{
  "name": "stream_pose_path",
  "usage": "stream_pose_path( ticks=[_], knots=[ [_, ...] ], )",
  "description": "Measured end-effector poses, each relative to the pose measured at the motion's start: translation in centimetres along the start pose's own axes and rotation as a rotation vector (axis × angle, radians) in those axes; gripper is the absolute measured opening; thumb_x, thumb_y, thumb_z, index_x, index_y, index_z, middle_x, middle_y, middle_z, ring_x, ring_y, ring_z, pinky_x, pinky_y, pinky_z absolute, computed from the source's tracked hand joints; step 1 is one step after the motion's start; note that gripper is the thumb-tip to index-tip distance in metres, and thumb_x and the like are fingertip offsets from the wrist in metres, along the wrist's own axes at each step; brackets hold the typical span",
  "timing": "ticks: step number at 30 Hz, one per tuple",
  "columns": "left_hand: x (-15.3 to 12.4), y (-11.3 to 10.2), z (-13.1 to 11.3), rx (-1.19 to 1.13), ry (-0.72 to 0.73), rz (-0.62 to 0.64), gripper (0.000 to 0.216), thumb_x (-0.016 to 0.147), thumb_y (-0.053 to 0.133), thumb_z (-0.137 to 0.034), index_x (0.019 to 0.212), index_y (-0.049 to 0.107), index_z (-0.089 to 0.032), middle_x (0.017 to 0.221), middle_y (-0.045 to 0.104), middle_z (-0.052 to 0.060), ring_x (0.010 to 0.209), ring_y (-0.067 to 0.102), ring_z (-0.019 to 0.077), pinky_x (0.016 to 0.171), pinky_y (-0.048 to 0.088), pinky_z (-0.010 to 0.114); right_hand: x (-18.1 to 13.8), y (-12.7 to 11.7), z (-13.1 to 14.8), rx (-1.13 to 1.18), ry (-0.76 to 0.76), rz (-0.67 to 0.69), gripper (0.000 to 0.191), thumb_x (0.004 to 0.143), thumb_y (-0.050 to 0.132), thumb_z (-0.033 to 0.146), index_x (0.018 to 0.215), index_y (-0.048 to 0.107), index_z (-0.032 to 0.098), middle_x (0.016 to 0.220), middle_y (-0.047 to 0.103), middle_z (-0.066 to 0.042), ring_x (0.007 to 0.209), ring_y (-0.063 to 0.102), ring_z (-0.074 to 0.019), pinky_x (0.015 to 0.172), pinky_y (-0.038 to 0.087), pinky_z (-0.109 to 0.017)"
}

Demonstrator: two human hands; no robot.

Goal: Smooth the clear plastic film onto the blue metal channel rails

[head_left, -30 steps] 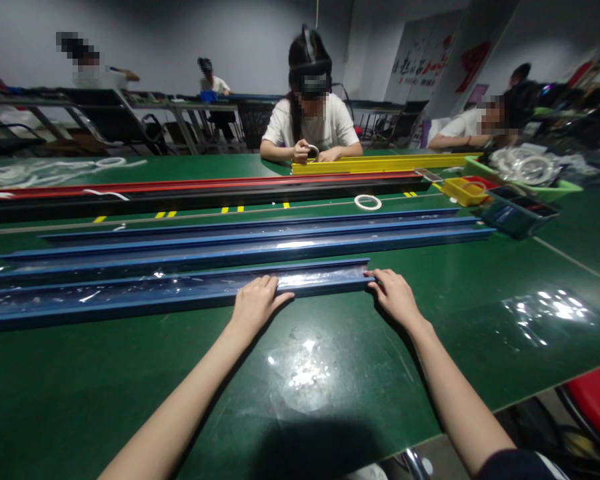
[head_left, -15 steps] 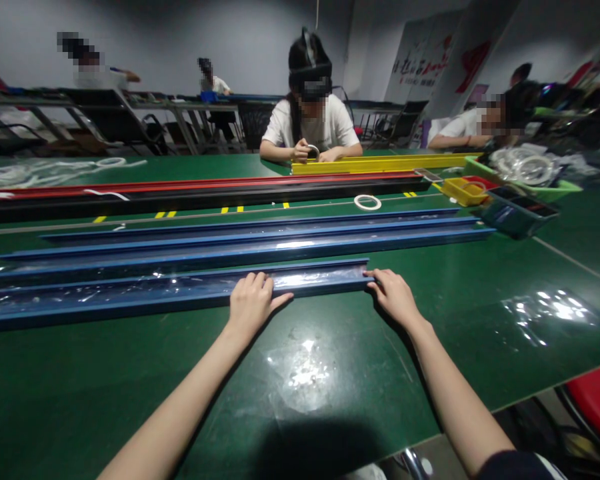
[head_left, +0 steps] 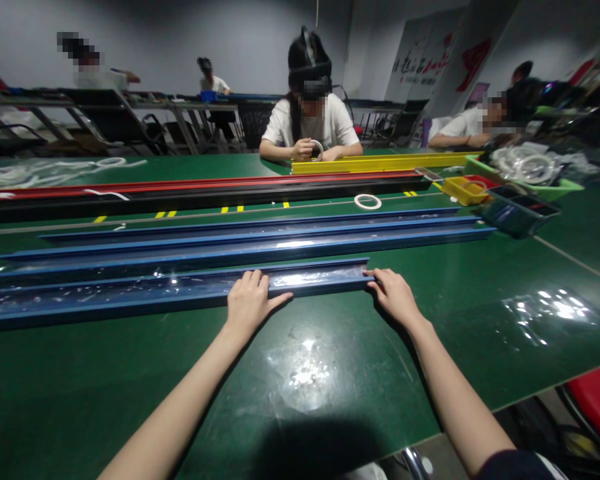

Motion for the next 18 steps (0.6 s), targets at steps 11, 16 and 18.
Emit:
stream_pose_path(
  ticks=[11, 16, 18],
  knots=[
    [-0.59, 0.06, -0.26, -0.018, 0.070, -0.118, 0.046, 0.080, 0.045, -0.060, 0.079, 0.060, -0.016, 0.086, 0.062, 0.009, 0.082, 0.051, 0.0230, 0.068, 0.033, 0.033, -0.19, 0.29, -0.10, 0.099, -0.019, -0.021, 0.027, 0.086, 0.042, 0.027, 0.106, 0.058, 0.020, 0.105, 0.063, -0.008, 0.099, 0.054, -0.0231, 0.085, 0.042, -0.038],
    [-0.62, -0.26, -0.38, -0.034, 0.069, -0.163, 0.046, 0.080, 0.046, -0.059, 0.077, 0.060, -0.016, 0.081, 0.062, 0.009, 0.080, 0.051, 0.0223, 0.066, 0.032, 0.032, -0.40, 0.15, -0.34, 0.131, -0.061, -0.061, 0.027, 0.085, 0.044, 0.030, 0.107, 0.058, 0.020, 0.106, 0.063, -0.009, 0.100, 0.054, -0.0232, 0.086, 0.042, -0.040],
    [-0.62, -0.32, -0.38, -0.042, 0.065, -0.168, 0.046, 0.080, 0.046, -0.059, 0.077, 0.060, -0.016, 0.080, 0.061, 0.009, 0.079, 0.051, 0.0222, 0.066, 0.032, 0.032, -0.35, -0.48, 0.23, 0.101, -0.099, -0.097, 0.026, 0.084, 0.048, 0.033, 0.105, 0.058, 0.021, 0.108, 0.062, -0.009, 0.102, 0.053, -0.0238, 0.088, 0.040, -0.042]
  ],
)
Point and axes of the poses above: each hand's wrist, its own x-axis towards the middle knuckle, its own y-axis out of the palm, z = x × y, the point moved 9 cm from there along x, towards the middle knuckle
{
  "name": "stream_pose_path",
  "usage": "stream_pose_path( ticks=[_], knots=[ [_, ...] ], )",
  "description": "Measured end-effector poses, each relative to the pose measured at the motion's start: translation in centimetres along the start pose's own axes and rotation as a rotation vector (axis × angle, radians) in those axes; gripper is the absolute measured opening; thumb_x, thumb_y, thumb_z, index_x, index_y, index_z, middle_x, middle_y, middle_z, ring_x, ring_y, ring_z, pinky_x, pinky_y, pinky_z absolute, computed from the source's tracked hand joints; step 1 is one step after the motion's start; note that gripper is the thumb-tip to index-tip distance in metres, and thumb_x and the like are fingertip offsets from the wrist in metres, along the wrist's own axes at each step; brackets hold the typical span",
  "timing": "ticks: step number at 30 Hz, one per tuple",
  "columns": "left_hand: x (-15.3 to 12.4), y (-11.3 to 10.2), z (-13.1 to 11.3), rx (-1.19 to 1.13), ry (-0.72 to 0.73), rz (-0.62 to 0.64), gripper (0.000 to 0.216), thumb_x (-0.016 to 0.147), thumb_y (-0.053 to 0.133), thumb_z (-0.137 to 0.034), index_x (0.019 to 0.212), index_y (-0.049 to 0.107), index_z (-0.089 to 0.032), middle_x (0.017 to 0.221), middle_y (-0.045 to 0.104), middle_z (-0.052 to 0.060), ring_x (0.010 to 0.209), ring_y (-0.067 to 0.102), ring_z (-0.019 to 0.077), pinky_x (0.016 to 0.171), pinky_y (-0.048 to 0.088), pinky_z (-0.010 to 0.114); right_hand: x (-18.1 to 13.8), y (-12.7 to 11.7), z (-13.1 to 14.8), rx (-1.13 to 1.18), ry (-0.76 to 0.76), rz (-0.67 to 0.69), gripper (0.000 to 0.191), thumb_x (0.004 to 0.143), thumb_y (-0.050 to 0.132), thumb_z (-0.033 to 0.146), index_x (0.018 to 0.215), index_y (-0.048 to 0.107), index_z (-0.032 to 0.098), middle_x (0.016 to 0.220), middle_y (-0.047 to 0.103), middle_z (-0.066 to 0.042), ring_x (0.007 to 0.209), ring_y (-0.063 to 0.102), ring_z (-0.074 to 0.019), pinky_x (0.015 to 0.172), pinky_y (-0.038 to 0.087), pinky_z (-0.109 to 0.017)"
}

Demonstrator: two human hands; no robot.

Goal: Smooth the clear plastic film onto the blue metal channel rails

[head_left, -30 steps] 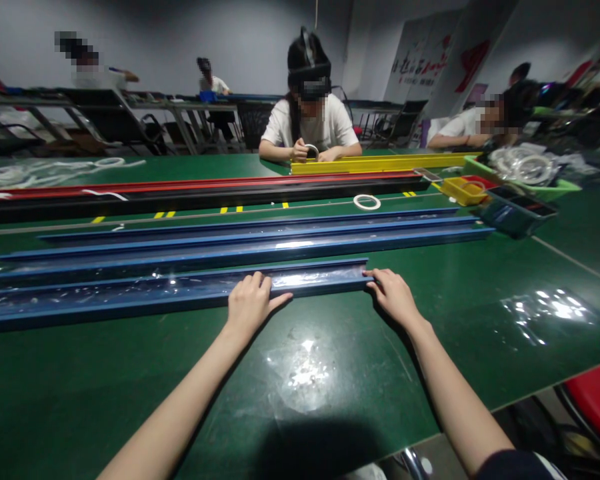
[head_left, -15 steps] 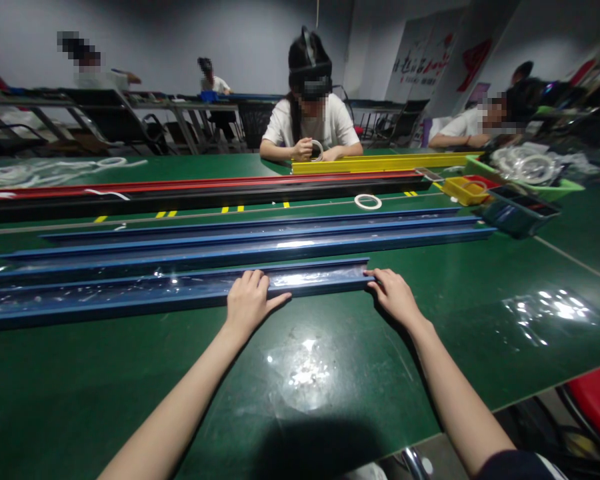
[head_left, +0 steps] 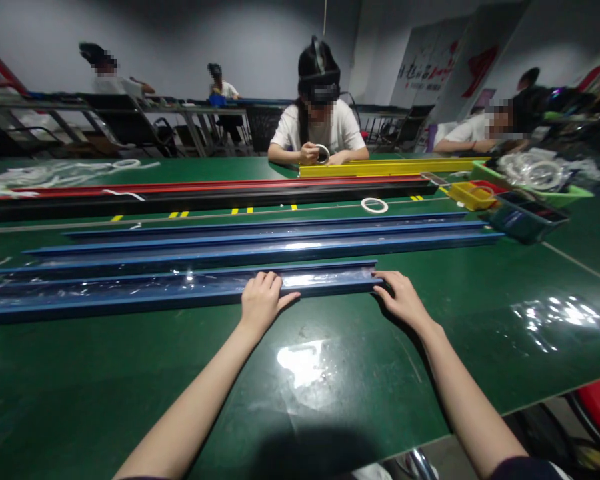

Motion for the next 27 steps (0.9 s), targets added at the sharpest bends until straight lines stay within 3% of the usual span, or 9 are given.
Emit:
stream_pose_path(
  ticks=[5, 10, 13, 20, 27],
  knots=[
    [0.0, -0.1, 0.0, 0.008, -0.003, -0.007, 0.046, 0.080, 0.046, -0.059, 0.076, 0.060, -0.016, 0.080, 0.061, 0.008, 0.079, 0.050, 0.0221, 0.066, 0.033, 0.031, 1.3, -0.5, 4.9, -0.087, -0.145, -0.028, 0.027, 0.086, 0.047, 0.037, 0.105, 0.058, 0.021, 0.112, 0.061, -0.008, 0.106, 0.050, -0.0232, 0.092, 0.034, -0.042],
    [0.0, -0.1, -0.1, 0.015, 0.002, -0.011, 0.046, 0.079, 0.046, -0.060, 0.076, 0.059, -0.016, 0.081, 0.060, 0.009, 0.080, 0.051, 0.0225, 0.066, 0.034, 0.032, 2.6, 3.6, 11.8, -0.102, -0.306, 0.138, 0.031, 0.088, 0.045, 0.034, 0.113, 0.052, 0.017, 0.109, 0.058, -0.011, 0.098, 0.050, -0.0214, 0.081, 0.039, -0.035],
    [-0.1, 0.0, -0.1, 0.004, -0.008, -0.003, 0.044, 0.079, 0.047, -0.058, 0.076, 0.060, -0.017, 0.081, 0.060, 0.009, 0.080, 0.050, 0.0225, 0.066, 0.034, 0.032, 3.4, 5.6, 14.5, -0.150, -0.323, 0.116, 0.027, 0.089, 0.043, 0.032, 0.106, 0.054, 0.015, 0.100, 0.058, -0.010, 0.091, 0.049, -0.0207, 0.075, 0.038, -0.032],
    [-0.2, 0.6, 0.1, 0.029, -0.004, 0.050, 0.041, 0.079, 0.049, -0.057, 0.078, 0.059, -0.017, 0.083, 0.060, 0.008, 0.081, 0.050, 0.0230, 0.066, 0.035, 0.032, 5.7, 6.3, 17.0, -0.310, -0.319, -0.137, 0.034, 0.092, 0.036, 0.037, 0.073, 0.056, 0.017, 0.071, 0.058, -0.005, 0.072, 0.048, -0.0169, 0.063, 0.028, -0.030],
    [-0.3, 1.0, 0.1, 0.021, -0.004, 0.072, 0.040, 0.078, 0.051, -0.056, 0.079, 0.059, -0.017, 0.085, 0.061, 0.008, 0.083, 0.050, 0.0234, 0.068, 0.036, 0.033, 6.0, 7.1, 17.7, -0.368, -0.418, -0.282, 0.038, 0.092, 0.035, 0.032, 0.062, 0.054, 0.018, 0.059, 0.055, -0.003, 0.058, 0.044, -0.0131, 0.056, 0.021, -0.030]
  ],
)
Point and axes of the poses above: each hand's wrist, its own x-axis towards the middle knuckle, its own y-axis out of the palm, z = x × y, the point moved 9 cm from there along x, towards the middle knuckle
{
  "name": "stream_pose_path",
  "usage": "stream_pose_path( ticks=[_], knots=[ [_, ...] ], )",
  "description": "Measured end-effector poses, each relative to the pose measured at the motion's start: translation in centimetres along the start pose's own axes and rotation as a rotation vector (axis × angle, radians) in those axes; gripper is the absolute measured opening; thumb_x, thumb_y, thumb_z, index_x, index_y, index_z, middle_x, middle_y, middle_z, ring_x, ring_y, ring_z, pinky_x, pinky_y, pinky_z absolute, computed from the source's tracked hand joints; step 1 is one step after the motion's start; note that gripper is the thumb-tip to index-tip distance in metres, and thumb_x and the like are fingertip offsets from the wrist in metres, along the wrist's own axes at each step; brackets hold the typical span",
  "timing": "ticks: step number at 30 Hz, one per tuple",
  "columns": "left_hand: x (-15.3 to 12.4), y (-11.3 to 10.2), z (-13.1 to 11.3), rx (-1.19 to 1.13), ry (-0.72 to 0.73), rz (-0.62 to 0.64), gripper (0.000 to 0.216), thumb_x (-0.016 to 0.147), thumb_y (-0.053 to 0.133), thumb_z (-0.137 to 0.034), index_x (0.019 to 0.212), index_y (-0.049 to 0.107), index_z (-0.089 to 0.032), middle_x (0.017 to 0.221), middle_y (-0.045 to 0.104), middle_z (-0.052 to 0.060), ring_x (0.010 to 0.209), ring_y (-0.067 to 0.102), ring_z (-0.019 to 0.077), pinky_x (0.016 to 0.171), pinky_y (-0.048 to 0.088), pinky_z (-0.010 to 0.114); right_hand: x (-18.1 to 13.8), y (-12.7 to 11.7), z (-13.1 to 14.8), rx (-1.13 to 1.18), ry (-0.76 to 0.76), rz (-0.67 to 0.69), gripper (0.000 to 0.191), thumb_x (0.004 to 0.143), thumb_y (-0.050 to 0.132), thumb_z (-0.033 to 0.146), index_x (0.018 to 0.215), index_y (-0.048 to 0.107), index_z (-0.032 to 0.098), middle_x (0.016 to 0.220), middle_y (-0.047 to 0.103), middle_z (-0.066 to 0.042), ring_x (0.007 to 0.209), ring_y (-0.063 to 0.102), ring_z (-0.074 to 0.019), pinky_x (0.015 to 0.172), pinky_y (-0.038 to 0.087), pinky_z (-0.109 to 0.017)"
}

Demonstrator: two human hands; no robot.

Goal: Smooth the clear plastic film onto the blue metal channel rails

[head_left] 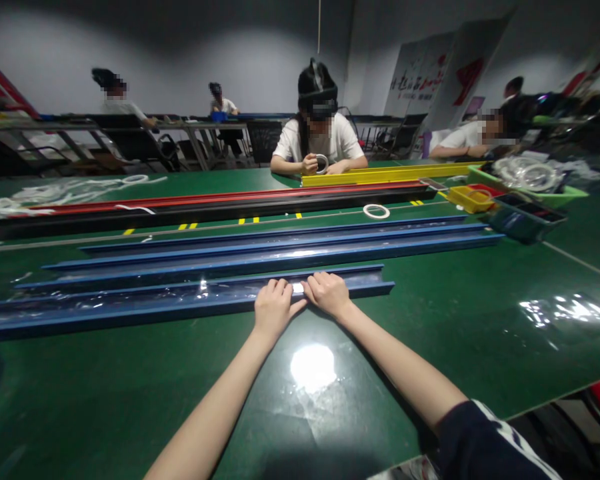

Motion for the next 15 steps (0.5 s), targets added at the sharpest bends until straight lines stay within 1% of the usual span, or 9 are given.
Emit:
stream_pose_path(
  ticks=[4, 10, 15],
  knots=[
    [0.0, 0.0, 0.1, -0.013, -0.002, 0.001, 0.040, 0.079, 0.050, -0.056, 0.080, 0.059, -0.017, 0.086, 0.061, 0.008, 0.083, 0.050, 0.0233, 0.068, 0.036, 0.033, -0.2, 0.1, -0.1, -0.009, -0.020, -0.024, 0.037, 0.091, 0.036, 0.031, 0.061, 0.054, 0.018, 0.057, 0.055, -0.002, 0.056, 0.044, -0.0123, 0.055, 0.021, -0.029],
    [0.1, -0.3, -0.4, -0.091, 0.056, -0.026, 0.036, 0.083, 0.047, -0.049, 0.091, 0.060, -0.017, 0.085, 0.061, 0.008, 0.083, 0.052, 0.0219, 0.068, 0.038, 0.032, -0.4, 0.4, -0.9, 0.022, -0.030, 0.017, 0.035, 0.089, 0.037, 0.029, 0.060, 0.052, 0.017, 0.055, 0.054, -0.002, 0.053, 0.043, -0.0111, 0.054, 0.022, -0.028],
    [0.0, -1.0, -1.2, -0.173, 0.147, -0.090, 0.031, 0.087, 0.046, -0.040, 0.099, 0.059, -0.015, 0.093, 0.062, 0.010, 0.087, 0.053, 0.0207, 0.076, 0.040, 0.032, -1.6, 0.2, -3.3, 0.006, -0.024, 0.042, 0.034, 0.089, 0.035, 0.025, 0.060, 0.052, 0.017, 0.055, 0.053, -0.002, 0.052, 0.042, -0.0109, 0.054, 0.023, -0.028]
  ],
)
Point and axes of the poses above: each hand's wrist, its own x-axis towards the middle knuckle, its own y-axis out of the palm, z = x × y, the point moved 9 cm from there along x, towards the middle knuckle
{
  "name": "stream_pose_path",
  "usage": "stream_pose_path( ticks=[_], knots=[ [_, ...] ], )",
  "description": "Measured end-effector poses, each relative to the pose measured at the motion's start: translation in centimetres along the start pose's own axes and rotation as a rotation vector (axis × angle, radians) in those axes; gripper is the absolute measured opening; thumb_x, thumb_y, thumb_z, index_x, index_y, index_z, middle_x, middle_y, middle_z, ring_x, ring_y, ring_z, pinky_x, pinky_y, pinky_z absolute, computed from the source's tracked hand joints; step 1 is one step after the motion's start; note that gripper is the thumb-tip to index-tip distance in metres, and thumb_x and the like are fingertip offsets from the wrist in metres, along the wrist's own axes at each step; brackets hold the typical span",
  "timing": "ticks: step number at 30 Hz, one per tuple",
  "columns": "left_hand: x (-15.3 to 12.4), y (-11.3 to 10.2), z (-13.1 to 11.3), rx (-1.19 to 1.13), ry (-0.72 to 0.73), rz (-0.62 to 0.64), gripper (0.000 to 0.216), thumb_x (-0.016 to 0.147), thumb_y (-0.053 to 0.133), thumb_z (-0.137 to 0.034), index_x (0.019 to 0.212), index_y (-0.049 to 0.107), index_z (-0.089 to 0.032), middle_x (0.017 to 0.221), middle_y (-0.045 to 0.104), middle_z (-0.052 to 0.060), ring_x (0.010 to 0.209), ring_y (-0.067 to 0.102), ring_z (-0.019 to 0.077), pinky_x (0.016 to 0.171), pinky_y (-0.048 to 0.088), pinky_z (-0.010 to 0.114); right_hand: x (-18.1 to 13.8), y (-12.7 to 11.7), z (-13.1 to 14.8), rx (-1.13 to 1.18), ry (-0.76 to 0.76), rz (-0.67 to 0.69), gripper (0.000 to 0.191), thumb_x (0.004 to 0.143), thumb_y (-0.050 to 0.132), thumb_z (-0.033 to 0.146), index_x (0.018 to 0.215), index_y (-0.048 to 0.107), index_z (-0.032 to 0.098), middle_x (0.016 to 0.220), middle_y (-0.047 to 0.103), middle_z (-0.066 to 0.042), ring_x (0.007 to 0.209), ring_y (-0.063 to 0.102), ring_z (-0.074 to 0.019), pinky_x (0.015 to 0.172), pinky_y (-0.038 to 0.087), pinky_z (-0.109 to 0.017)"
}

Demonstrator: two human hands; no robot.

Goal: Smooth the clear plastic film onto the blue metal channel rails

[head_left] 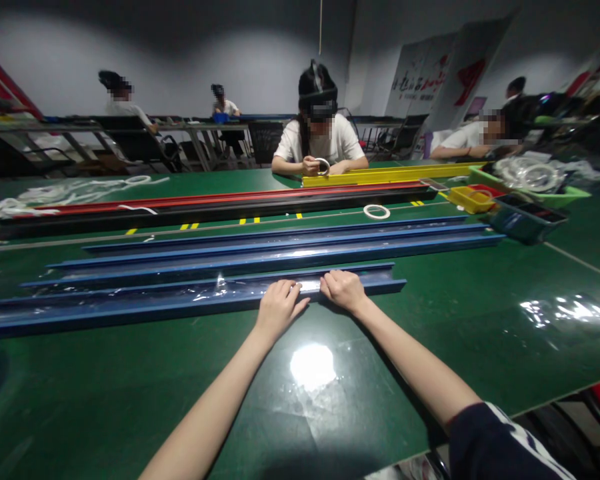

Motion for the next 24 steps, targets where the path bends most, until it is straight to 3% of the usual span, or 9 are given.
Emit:
stream_pose_path(
  ticks=[11, 18, 24],
  knots=[
    [0.1, -0.4, -0.1, 0.062, -0.011, -0.010, 0.030, 0.087, 0.047, -0.039, 0.099, 0.060, -0.016, 0.092, 0.065, 0.009, 0.086, 0.056, 0.0212, 0.077, 0.038, 0.033, -4.0, -2.1, -7.6, -0.030, 0.073, -0.004, 0.036, 0.087, 0.038, 0.028, 0.053, 0.046, 0.019, 0.049, 0.048, -0.001, 0.047, 0.037, -0.0105, 0.051, 0.023, -0.027],
    [0.0, -0.9, -0.3, 0.068, 0.002, -0.072, 0.026, 0.087, 0.049, -0.038, 0.091, 0.061, -0.016, 0.107, 0.065, 0.009, 0.097, 0.057, 0.0216, 0.075, 0.039, 0.031, -4.8, -2.8, -8.4, -0.071, 0.176, -0.098, 0.035, 0.085, 0.041, 0.023, 0.051, 0.044, 0.019, 0.049, 0.047, -0.001, 0.048, 0.038, -0.0105, 0.053, 0.023, -0.028],
    [0.2, -0.9, -0.5, 0.081, 0.002, -0.040, 0.029, 0.087, 0.047, -0.038, 0.092, 0.061, -0.014, 0.091, 0.067, 0.011, 0.086, 0.060, 0.0211, 0.068, 0.038, 0.031, -4.7, -2.9, -8.3, -0.069, 0.192, -0.092, 0.035, 0.085, 0.040, 0.022, 0.051, 0.045, 0.019, 0.049, 0.049, -0.001, 0.049, 0.040, -0.0106, 0.053, 0.025, -0.028]
  ],
)
Point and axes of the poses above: each hand's wrist, its own x-axis towards the middle knuckle, its own y-axis out of the palm, z = x × y, the point moved 9 cm from there along x, towards the middle knuckle
